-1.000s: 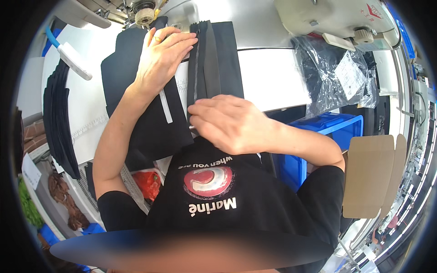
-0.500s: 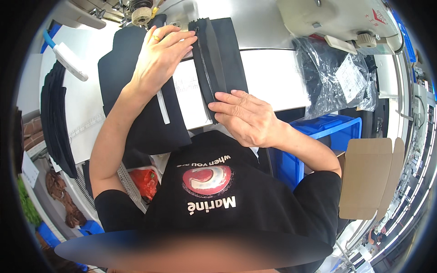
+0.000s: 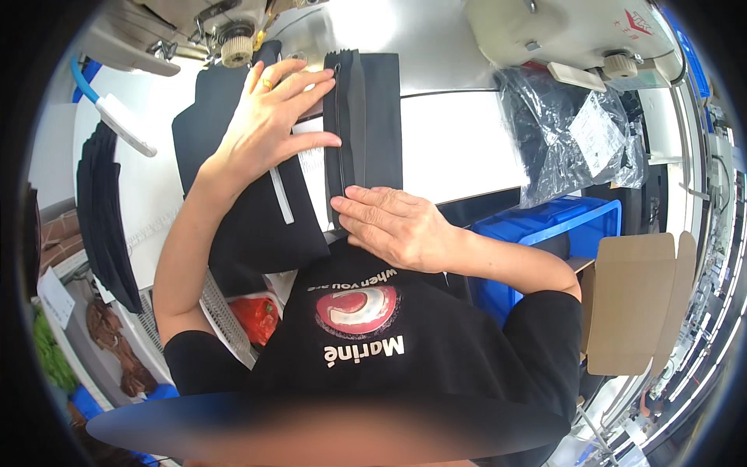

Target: Sewing a zipper into a cutout on a leather panel using an industrial sewing machine.

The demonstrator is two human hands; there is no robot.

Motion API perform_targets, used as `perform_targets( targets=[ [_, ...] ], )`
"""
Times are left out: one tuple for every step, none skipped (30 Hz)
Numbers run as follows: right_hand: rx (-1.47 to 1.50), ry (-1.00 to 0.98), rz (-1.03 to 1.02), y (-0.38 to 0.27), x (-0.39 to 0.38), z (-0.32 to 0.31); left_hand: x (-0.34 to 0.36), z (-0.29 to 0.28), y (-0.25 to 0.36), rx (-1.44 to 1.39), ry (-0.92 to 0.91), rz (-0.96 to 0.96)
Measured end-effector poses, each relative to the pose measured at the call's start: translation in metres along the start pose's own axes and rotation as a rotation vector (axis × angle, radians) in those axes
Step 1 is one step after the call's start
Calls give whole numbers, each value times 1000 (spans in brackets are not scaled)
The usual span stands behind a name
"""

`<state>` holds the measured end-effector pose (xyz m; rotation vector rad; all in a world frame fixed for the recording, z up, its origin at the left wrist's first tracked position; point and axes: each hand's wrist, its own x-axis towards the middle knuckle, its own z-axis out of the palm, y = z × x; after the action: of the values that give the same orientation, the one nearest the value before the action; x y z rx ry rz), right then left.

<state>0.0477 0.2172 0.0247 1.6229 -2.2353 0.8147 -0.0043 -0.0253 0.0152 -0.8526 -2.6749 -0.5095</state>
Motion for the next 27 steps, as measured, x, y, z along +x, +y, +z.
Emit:
perform_targets(
  targets=[
    [146, 17, 62, 7, 9, -4, 1, 0, 0, 8, -14, 8],
    [307, 61, 86, 15, 17, -8, 1, -1, 1, 13, -18, 2],
    [132, 133, 40, 29, 25, -10, 1, -1, 2, 17, -27, -5],
    [9, 91, 114, 43, 33, -9, 1, -1, 3, 15, -26, -5],
    [-113, 92, 190, 57, 40, -5, 1, -1, 5, 18, -29, 1],
    [-119, 107, 154, 67, 44, 0, 0, -2, 6, 20, -20, -8],
    [-208, 80, 148, 77, 46, 6, 0, -2, 7, 24, 1, -24],
    [-302, 0, 153, 82, 46, 10, -1, -2, 7, 26, -4, -29],
    [-301, 60, 140, 87, 45, 15, -2, -1, 7, 31, -1, -24],
    [-309, 42, 170, 89, 43, 19, -3, 0, 7, 34, -3, -39],
    [-320, 61, 148, 89, 40, 22, -3, 1, 8, 35, -4, -56],
    [-342, 61, 162, 89, 39, 24, -3, 2, 7, 30, 28, -52],
    [-344, 44, 166, 87, 37, 23, -3, 3, 8, 33, 0, -64],
    [-340, 49, 167, 86, 37, 23, -4, 1, 11, 28, 14, -76],
    [-328, 20, 200, 85, 38, 21, -5, -1, 15, 24, 18, -101],
    [-330, 57, 164, 85, 39, 19, -13, -5, 24, 87, 11, -92],
    [-314, 33, 186, 84, 40, 18, -25, -13, 38, 42, 14, -73],
    [-299, -3, 203, 83, 41, 16, -42, -23, 51, 3, 32, -53],
    [-294, 7, 205, 83, 42, 15, -61, -34, 65, -37, 90, -34],
    [-286, -1, 207, 83, 42, 14, -80, -42, 78, -35, 15, -50],
    [-276, -1, 195, 83, 42, 14, -98, -47, 91, -50, 58, -63],
    [-275, -2, 214, 83, 42, 14, -113, -45, 106, 75, -8, -137],
    [-292, 9, 191, 84, 42, 13, -123, -38, 115, 165, -78, -165],
    [-303, 21, 164, 85, 41, 14, -131, -30, 115, 265, -102, -182],
    [-301, 14, 172, 85, 40, 14, -136, -24, 113, 423, -32, -116],
    [-301, 18, 170, 86, 40, 15, -139, -19, 111, 248, 40, -198],
    [-302, 11, 170, 86, 39, 15, -140, -15, 106, 108, 170, -240]
  ],
)
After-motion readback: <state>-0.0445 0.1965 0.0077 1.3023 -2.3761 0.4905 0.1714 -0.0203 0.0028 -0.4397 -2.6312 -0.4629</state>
